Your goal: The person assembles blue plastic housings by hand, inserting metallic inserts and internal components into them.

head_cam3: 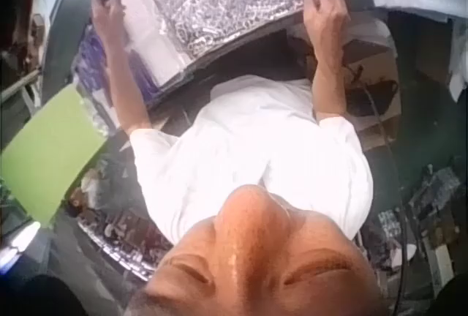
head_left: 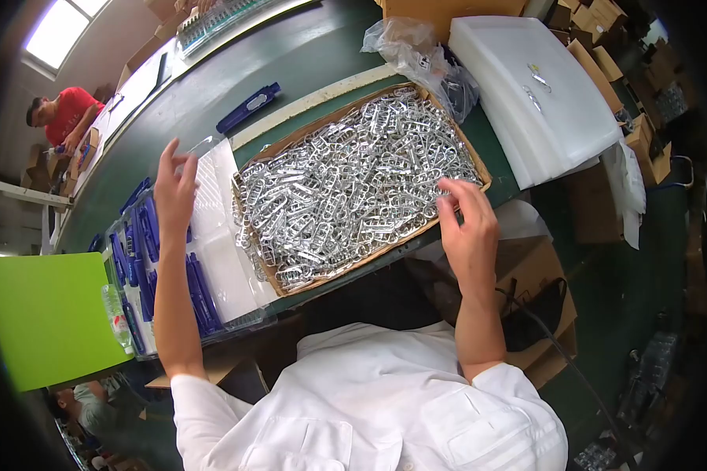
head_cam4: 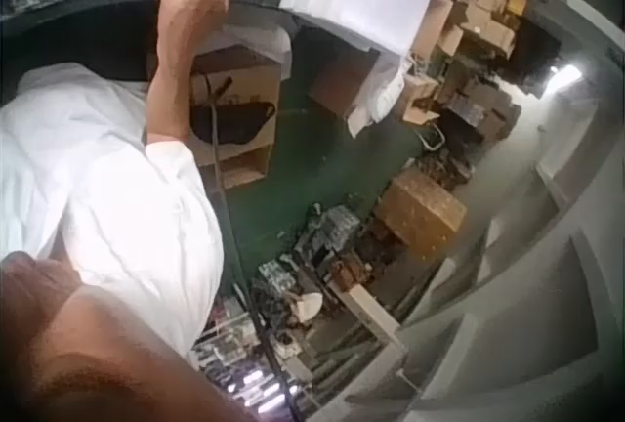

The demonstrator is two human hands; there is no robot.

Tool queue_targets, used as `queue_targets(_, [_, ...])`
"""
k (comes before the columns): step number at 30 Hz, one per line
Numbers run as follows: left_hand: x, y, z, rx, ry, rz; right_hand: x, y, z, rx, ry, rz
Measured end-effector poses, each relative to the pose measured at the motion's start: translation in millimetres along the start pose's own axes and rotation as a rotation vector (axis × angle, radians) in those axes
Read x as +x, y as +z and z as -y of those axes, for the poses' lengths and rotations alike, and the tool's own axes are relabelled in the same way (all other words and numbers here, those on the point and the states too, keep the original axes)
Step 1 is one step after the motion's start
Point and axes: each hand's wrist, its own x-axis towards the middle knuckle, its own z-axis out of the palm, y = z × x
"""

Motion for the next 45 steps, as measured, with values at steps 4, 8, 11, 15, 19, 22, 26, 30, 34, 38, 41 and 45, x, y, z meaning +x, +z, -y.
queue_targets(4, [-175.9,-77.3,-25.7,-0.204,-0.102,-0.087,43.7,13.6,1.5,-0.309,-0.260,-0.057])
queue_targets(8, [-317.0,-141.3,-12.9,-0.222,-0.264,-0.215,98.6,52.3,-24.6,-0.541,-0.489,0.129])
queue_targets(11, [-405.8,-175.8,4.1,-0.342,-0.599,-0.238,107.0,53.1,-13.1,-0.634,-0.442,0.354])
queue_targets(15, [-525.5,-184.1,47.5,-0.354,-1.028,0.022,135.3,59.9,-60.9,-0.590,-0.416,0.442])
queue_targets(19, [-645.7,-163.6,109.3,0.470,-1.114,0.588,128.8,58.8,-87.2,-0.473,-0.352,0.390])
queue_targets(22, [-757.7,-141.7,191.2,0.661,-1.158,0.747,125.5,60.2,-84.3,-0.233,-0.299,0.233])
queue_targets(26, [-848.4,-126.3,243.2,0.567,-1.234,0.462,122.6,47.7,-76.9,-0.137,-0.243,0.196])
queue_targets(30, [-870.8,-104.5,264.8,0.621,-1.326,0.392,91.2,44.0,-54.6,0.062,-0.175,0.158])
queue_targets(34, [-840.5,-90.5,249.9,0.676,-1.343,0.360,84.2,27.2,-49.5,0.209,-0.156,0.159])
queue_targets(38, [-847.5,-82.3,237.9,0.761,-1.157,0.222,76.6,31.5,-37.8,0.236,-0.162,0.180])
queue_targets(41, [-843.8,-85.7,245.4,0.763,-1.141,0.339,74.6,32.3,-37.1,0.261,-0.123,0.141])
queue_targets(45, [-832.7,-85.7,251.1,0.846,-1.144,0.360,67.5,33.9,-30.0,0.314,-0.151,0.088])
